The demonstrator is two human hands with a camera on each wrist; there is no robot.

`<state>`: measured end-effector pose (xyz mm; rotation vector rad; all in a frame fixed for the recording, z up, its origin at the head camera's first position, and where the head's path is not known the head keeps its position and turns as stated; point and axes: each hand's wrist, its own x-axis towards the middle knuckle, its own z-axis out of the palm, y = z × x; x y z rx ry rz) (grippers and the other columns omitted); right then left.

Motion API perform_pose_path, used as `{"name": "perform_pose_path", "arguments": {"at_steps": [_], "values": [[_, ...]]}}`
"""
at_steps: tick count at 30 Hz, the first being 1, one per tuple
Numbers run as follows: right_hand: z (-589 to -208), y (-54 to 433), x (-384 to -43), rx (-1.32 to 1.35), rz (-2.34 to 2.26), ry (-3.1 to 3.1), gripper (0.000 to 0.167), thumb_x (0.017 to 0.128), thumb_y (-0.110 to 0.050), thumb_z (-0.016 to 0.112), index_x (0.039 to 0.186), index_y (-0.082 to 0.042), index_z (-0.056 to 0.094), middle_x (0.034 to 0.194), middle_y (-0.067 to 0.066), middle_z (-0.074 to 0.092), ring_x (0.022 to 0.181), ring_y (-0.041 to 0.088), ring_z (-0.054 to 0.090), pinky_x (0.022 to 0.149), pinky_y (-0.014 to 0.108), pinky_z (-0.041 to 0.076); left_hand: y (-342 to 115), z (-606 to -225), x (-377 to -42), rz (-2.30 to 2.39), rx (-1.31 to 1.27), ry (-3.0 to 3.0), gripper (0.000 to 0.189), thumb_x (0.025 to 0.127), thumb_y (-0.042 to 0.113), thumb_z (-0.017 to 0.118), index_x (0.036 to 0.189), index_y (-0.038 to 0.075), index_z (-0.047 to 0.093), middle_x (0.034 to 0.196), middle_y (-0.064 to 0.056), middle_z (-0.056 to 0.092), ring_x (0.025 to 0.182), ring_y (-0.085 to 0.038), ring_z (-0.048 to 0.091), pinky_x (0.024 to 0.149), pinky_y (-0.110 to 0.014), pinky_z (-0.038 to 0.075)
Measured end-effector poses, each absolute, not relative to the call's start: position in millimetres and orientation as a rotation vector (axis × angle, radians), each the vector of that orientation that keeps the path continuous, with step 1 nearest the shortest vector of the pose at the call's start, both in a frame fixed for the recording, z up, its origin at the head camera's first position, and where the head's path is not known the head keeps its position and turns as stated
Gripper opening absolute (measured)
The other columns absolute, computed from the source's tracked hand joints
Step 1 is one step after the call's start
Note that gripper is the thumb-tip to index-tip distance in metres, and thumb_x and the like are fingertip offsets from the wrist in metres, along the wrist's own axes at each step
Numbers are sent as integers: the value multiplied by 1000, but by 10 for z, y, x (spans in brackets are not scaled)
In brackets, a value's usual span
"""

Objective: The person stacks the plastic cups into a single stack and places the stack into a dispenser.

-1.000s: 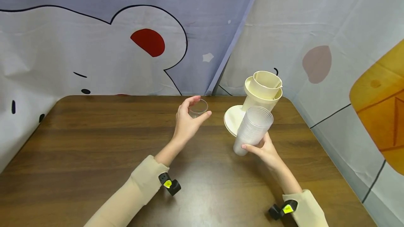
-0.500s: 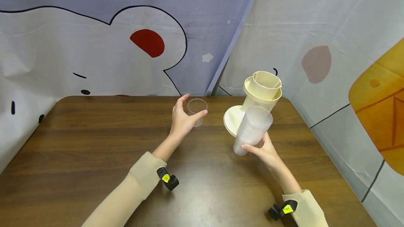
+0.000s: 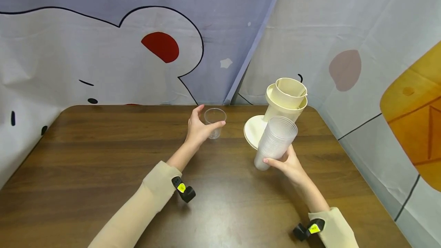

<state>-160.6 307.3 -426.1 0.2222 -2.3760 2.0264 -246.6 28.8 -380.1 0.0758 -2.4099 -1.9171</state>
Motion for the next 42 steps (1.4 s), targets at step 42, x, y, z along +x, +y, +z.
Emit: {"name": "perform_pose_path", "arguments": {"at_steps": [42], "values": [[-4228, 3035, -1604, 242, 2043, -2353, 80, 77, 5, 71, 139, -20, 28, 127, -3, 48, 112, 6, 56, 92, 22, 48, 405, -4012, -2684, -2049, 71, -2387, 86, 66, -1, 81, 140, 3, 37, 147, -18, 42, 134, -36, 41, 111, -44, 36]]}}
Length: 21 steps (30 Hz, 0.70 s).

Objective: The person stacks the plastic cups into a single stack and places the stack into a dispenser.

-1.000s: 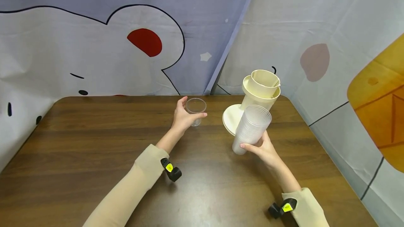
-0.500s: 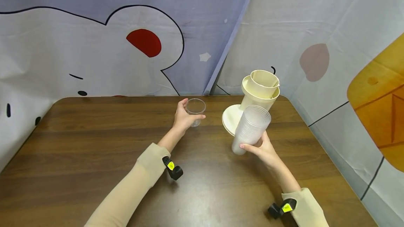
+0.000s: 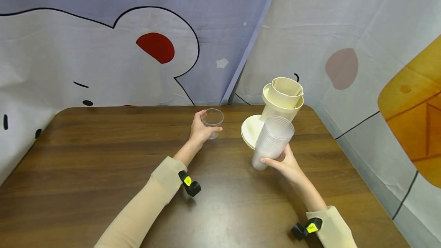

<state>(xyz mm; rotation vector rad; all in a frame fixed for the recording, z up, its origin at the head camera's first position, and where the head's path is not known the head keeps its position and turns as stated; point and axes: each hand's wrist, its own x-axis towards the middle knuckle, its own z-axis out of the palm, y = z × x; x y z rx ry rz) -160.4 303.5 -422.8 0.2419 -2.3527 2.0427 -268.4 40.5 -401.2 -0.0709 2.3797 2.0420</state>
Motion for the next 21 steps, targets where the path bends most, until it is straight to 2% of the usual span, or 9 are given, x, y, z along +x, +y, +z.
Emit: {"name": "perform_pose_path", "arguments": {"at_steps": [12, 21], "values": [[-4245, 3041, -1620, 251, 2020, -2363, 80, 77, 4, 72, 140, -19, 28, 128, -2, 47, 113, 7, 56, 92, 22, 48, 426, -4069, -2695, 2070, -85, 2385, 77, 71, 0, 79, 138, 5, 42, 145, -21, 44, 129, -37, 45, 108, -44, 37], [-4244, 3034, -1622, 265, 2040, -2346, 81, 76, 5, 71, 140, -20, 28, 128, -2, 48, 114, 7, 56, 93, 22, 48, 409, -4075, -2643, 2039, -87, 2413, 77, 72, 4, 79, 139, 8, 41, 144, -16, 46, 126, -32, 47, 106, -44, 39]]}}
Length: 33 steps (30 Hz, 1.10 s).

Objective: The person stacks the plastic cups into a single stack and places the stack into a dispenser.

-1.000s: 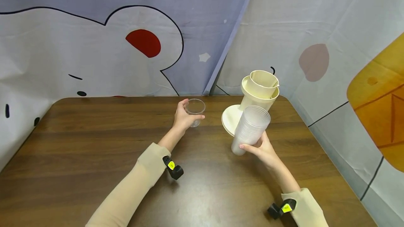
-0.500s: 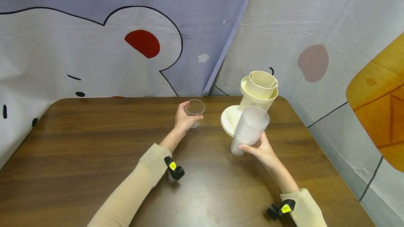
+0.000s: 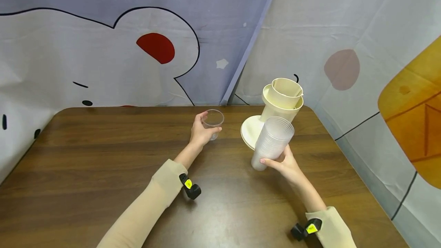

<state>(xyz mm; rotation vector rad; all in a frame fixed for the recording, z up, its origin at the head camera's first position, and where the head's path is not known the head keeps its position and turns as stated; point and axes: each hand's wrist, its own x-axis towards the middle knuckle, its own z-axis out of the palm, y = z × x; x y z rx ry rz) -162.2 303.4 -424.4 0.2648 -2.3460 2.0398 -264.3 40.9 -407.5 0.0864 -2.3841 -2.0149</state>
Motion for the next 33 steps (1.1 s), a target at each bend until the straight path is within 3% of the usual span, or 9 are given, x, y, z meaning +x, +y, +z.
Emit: {"name": "perform_pose_path", "arguments": {"at_steps": [10, 19, 33], "values": [[-4250, 3043, -1634, 270, 2039, -2354, 81, 77, 5, 71, 140, -20, 28, 128, -1, 48, 114, 8, 56, 92, 23, 49, 400, -4073, -2625, -2019, 92, -2368, 74, 74, 6, 79, 138, 10, 42, 141, -17, 49, 122, -32, 49, 102, -44, 42], [-4247, 3047, -1641, 264, 2031, -2355, 81, 76, 5, 72, 140, -20, 28, 128, -3, 48, 113, 7, 56, 93, 22, 49, 392, -4024, -2593, -2056, 65, -2353, 74, 76, 16, 79, 140, 14, 40, 140, -15, 48, 127, -31, 47, 105, -46, 42], [-4246, 3049, -1650, 258, 2023, -2361, 81, 77, 5, 71, 140, -21, 28, 128, -2, 47, 114, 7, 56, 93, 22, 48, 479, -3836, -2470, -2001, -26, -2312, 70, 76, 29, 80, 136, 22, 45, 130, -8, 57, 120, -27, 49, 102, -46, 41]]}}
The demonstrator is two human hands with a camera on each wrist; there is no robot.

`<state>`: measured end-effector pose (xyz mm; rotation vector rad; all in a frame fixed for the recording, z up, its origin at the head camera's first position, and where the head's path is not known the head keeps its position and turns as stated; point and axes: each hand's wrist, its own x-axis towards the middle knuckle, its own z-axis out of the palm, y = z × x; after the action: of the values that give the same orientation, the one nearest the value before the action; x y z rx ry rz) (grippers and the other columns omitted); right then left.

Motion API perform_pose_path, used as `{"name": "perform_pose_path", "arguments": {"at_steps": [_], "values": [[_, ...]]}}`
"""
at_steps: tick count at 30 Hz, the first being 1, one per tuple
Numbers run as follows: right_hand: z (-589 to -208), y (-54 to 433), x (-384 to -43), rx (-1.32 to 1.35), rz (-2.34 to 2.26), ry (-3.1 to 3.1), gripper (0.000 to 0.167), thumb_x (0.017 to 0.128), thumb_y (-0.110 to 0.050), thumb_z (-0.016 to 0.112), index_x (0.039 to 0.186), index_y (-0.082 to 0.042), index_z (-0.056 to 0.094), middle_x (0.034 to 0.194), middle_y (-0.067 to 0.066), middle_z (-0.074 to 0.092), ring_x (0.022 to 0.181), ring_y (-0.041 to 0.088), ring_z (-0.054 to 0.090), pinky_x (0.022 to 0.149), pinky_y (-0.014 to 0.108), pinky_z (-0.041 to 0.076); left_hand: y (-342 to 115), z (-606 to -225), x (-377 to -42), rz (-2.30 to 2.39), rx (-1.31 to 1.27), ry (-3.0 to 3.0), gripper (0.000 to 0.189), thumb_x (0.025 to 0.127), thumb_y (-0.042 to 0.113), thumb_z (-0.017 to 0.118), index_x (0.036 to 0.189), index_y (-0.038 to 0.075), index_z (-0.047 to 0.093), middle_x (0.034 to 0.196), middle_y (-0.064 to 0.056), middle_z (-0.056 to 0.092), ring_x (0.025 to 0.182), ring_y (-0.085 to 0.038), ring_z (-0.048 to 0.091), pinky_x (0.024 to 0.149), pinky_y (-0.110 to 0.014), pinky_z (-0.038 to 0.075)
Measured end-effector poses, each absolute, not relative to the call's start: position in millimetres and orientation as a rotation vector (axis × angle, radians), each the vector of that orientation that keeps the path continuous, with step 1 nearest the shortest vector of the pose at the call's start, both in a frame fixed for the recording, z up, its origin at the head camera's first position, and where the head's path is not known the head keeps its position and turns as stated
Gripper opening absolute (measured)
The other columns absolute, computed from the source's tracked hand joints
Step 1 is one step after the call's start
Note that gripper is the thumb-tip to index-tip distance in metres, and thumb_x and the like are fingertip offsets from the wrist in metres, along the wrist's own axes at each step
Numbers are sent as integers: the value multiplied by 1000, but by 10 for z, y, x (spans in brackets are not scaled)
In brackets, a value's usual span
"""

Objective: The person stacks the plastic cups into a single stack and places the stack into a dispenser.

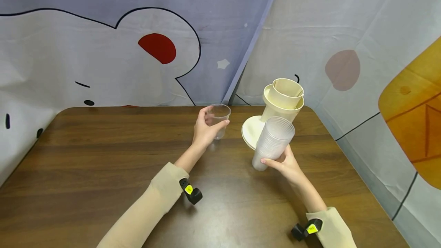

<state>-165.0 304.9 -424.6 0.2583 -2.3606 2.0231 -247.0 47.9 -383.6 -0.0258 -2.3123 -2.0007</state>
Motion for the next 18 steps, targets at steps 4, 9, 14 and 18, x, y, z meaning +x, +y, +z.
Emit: {"name": "perform_pose_path", "arguments": {"at_steps": [4, 9, 14, 18], "values": [[-4243, 3049, -1646, 266, 2026, -2359, 82, 77, 5, 71, 140, -22, 27, 129, -2, 47, 115, 7, 55, 93, 21, 48, 504, -3769, -2399, -1976, -80, -2299, 69, 76, 32, 80, 136, 25, 46, 127, -7, 57, 115, -25, 50, 98, -45, 43], [-4244, 3052, -1643, 267, 2026, -2363, 81, 78, 4, 71, 140, -22, 27, 129, -2, 46, 114, 7, 55, 93, 21, 48, 550, -3707, -2321, -1973, -132, -2272, 68, 75, 34, 81, 134, 27, 48, 121, -4, 59, 108, -23, 55, 90, -39, 47], [-4245, 3047, -1641, 253, 2027, -2366, 81, 77, 4, 71, 140, -22, 27, 129, -2, 47, 114, 7, 56, 92, 22, 48, 582, -3645, -2246, -1977, -184, -2260, 68, 75, 34, 81, 133, 24, 48, 117, -3, 60, 105, -22, 57, 84, -38, 49], [-4243, 3043, -1641, 255, 2017, -2369, 81, 77, 4, 72, 140, -21, 27, 129, -2, 47, 114, 7, 55, 92, 21, 48, 601, -3594, -2179, -1968, -202, -2242, 67, 74, 32, 82, 129, 18, 47, 116, -5, 63, 104, -24, 61, 83, -39, 51]]}}
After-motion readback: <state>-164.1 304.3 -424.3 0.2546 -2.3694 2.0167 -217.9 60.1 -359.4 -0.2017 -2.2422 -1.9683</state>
